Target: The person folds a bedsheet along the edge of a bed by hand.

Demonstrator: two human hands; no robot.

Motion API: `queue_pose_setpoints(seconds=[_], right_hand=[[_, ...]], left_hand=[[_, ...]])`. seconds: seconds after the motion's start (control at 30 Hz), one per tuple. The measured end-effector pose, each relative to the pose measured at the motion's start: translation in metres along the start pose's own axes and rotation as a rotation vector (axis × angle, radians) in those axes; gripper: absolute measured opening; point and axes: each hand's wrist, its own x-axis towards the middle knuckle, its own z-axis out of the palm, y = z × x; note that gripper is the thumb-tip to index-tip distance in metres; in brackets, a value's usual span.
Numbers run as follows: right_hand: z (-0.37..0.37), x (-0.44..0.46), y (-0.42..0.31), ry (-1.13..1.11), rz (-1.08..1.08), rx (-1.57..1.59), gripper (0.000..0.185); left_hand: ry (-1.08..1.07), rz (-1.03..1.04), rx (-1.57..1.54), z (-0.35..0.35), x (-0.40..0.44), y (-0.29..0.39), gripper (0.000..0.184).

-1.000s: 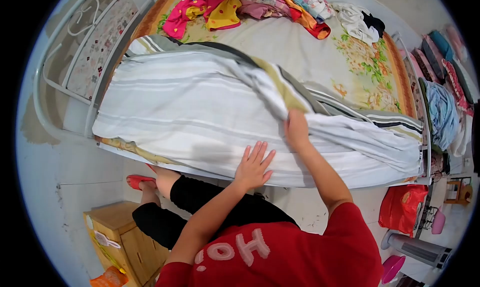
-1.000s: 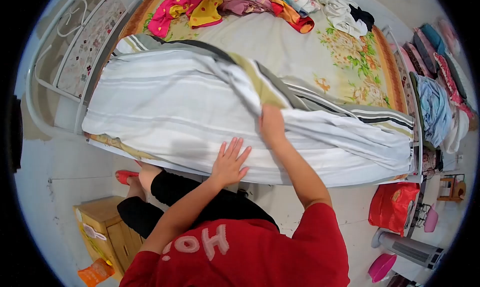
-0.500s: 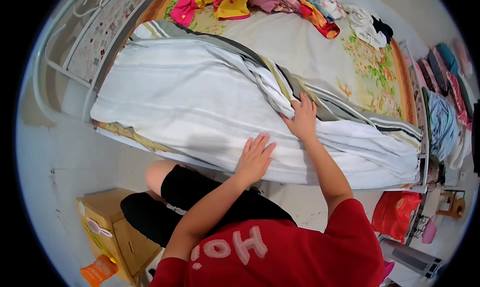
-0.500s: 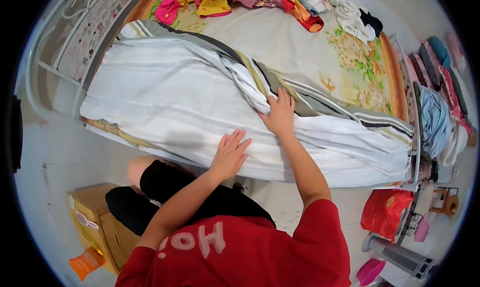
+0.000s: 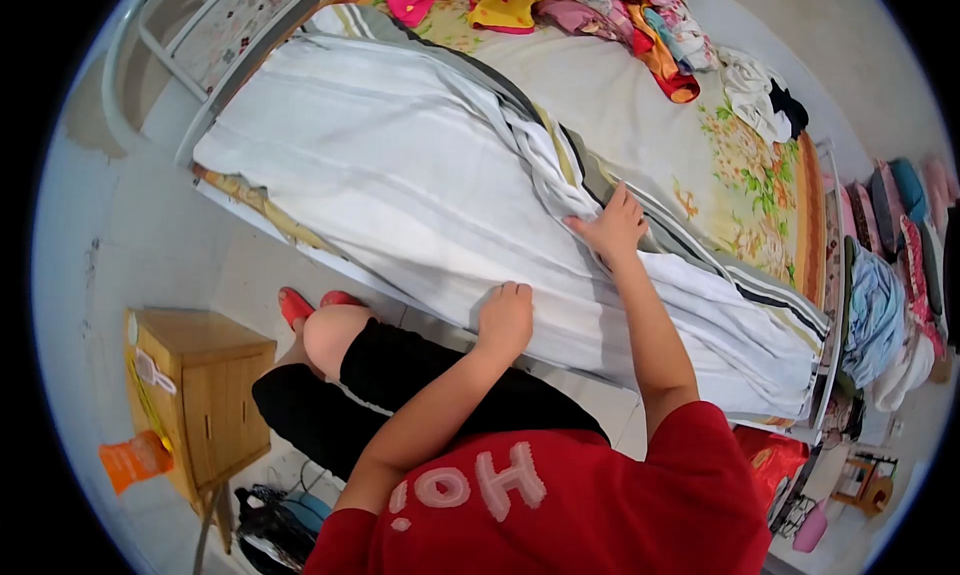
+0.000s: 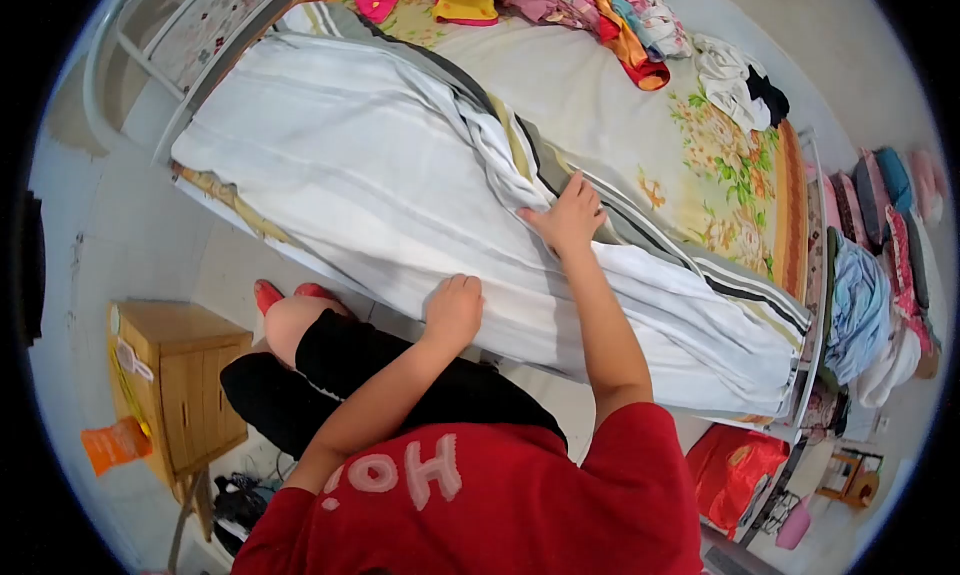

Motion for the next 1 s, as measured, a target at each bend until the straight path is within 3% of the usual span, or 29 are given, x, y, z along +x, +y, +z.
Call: queue_pose_setpoints(seconds=[0.03, 0.07, 0.1, 0.17, 0.2, 0.23, 0.3, 0.4, 0.47, 0.5, 0.57, 0.63, 0.77, 0.83, 0.9, 1.0], right_hand=[[-0.005, 0.010, 0.003, -0.175, 0.090, -0.033, 0.111], [-0.007, 0.019, 0.008, -0.176, 0.050, -0.083, 0.098], [-0.011, 0.029, 0.011, -0.186, 0.029, -0.079, 0.098], [-0.018, 0.047, 0.012, -0.535, -0.087, -0.067, 0.080], [-0.019, 0.040, 0.009, -0.364, -0.199, -0.093, 0.056], [-0.013, 0.041, 0.013, -0.372, -0.218, -0.091, 0.056], [0.004, 0.045, 0.022, -0.069, -0.513, 0.004, 0.040], [0.015, 0.050, 0.030, -0.054, -0.600, 0.177, 0.028], [0.002, 0.066, 0.030, -0.101, -0.544, 0.212, 0.028], [-0.010, 0.076, 0.029, -0.142, -0.470, 0.235, 0.028], [-0.029, 0.101, 0.038, 0.046, -0.509, 0.368, 0.026], [-0.045, 0.130, 0.046, 0.232, -0.446, 0.453, 0.021], [-0.032, 0.181, 0.073, 0.150, -0.399, 0.516, 0.038], [-0.043, 0.154, 0.062, -0.653, -0.066, 0.449, 0.062], [-0.055, 0.117, 0.049, -0.835, -0.239, 0.327, 0.079], [-0.039, 0.088, 0.044, -0.836, -0.250, 0.444, 0.066]], left_hand=[[0.072, 0.023, -0.006, 0.002, -0.002, 0.005, 0.013], [0.143, 0.044, -0.010, 0.006, -0.004, 0.009, 0.013], [0.153, 0.024, -0.005, 0.011, -0.008, 0.013, 0.013], [0.203, 0.015, -0.030, 0.021, -0.013, 0.023, 0.015], [0.213, -0.006, -0.026, 0.025, -0.017, 0.029, 0.015], [0.237, -0.034, -0.043, 0.029, -0.019, 0.034, 0.016], [0.275, -0.083, -0.055, 0.031, -0.023, 0.045, 0.018], [0.346, -0.110, -0.049, 0.034, -0.026, 0.060, 0.026], [0.498, -0.035, 0.004, 0.039, -0.022, 0.067, 0.044], [0.506, -0.047, 0.013, 0.042, -0.021, 0.071, 0.044], [0.389, -0.137, 0.059, 0.049, -0.020, 0.079, 0.058], [0.365, -0.158, 0.072, 0.059, -0.015, 0.084, 0.059], [0.328, -0.178, 0.054, 0.072, -0.012, 0.091, 0.061], [0.346, -0.165, 0.049, 0.076, -0.012, 0.088, 0.062], [0.366, -0.153, 0.053, 0.077, -0.013, 0.086, 0.062], [0.337, -0.152, 0.051, 0.074, -0.012, 0.086, 0.062]])
